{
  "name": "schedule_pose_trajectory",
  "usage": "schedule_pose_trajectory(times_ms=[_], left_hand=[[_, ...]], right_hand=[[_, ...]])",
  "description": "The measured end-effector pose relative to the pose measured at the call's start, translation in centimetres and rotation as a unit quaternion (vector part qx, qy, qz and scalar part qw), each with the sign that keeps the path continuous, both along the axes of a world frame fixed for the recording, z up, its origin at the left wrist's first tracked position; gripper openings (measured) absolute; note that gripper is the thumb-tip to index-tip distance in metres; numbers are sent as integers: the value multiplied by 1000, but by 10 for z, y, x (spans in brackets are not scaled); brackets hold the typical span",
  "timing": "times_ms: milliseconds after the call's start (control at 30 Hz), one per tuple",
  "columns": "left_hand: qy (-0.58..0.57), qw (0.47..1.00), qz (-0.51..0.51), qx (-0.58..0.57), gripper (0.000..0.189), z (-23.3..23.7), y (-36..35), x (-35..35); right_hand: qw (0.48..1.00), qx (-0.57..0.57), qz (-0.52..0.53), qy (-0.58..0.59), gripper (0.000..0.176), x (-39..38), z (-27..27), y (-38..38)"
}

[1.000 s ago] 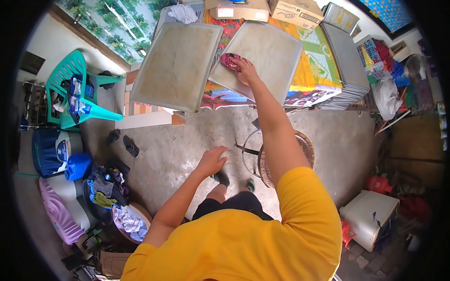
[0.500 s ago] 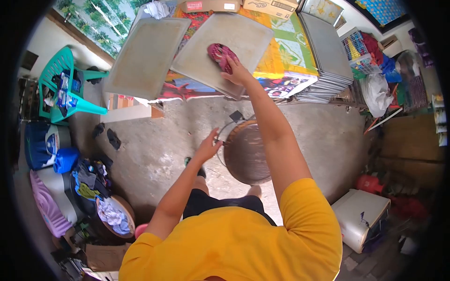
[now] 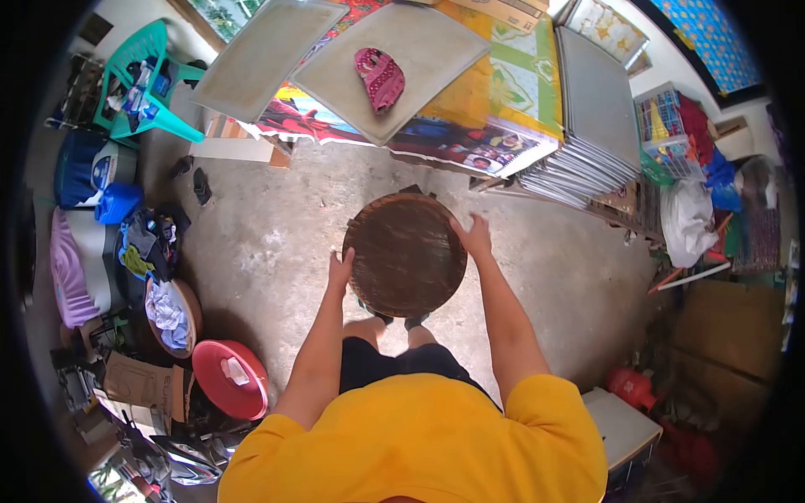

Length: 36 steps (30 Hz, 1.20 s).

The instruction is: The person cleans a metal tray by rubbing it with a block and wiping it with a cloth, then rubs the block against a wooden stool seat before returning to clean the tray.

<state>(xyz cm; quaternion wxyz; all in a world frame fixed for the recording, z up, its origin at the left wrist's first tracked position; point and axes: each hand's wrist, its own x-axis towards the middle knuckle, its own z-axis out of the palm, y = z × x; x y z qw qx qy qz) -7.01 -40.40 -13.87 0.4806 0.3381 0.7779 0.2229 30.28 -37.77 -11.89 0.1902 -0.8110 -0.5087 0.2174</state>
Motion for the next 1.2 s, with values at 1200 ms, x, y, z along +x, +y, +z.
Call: schedule_pose_trajectory(times_ms=[1200], left_hand=[[-175, 957, 223, 56, 72, 4, 105, -271]], right_hand=[[852, -160, -36, 498, 80, -298, 4, 105]])
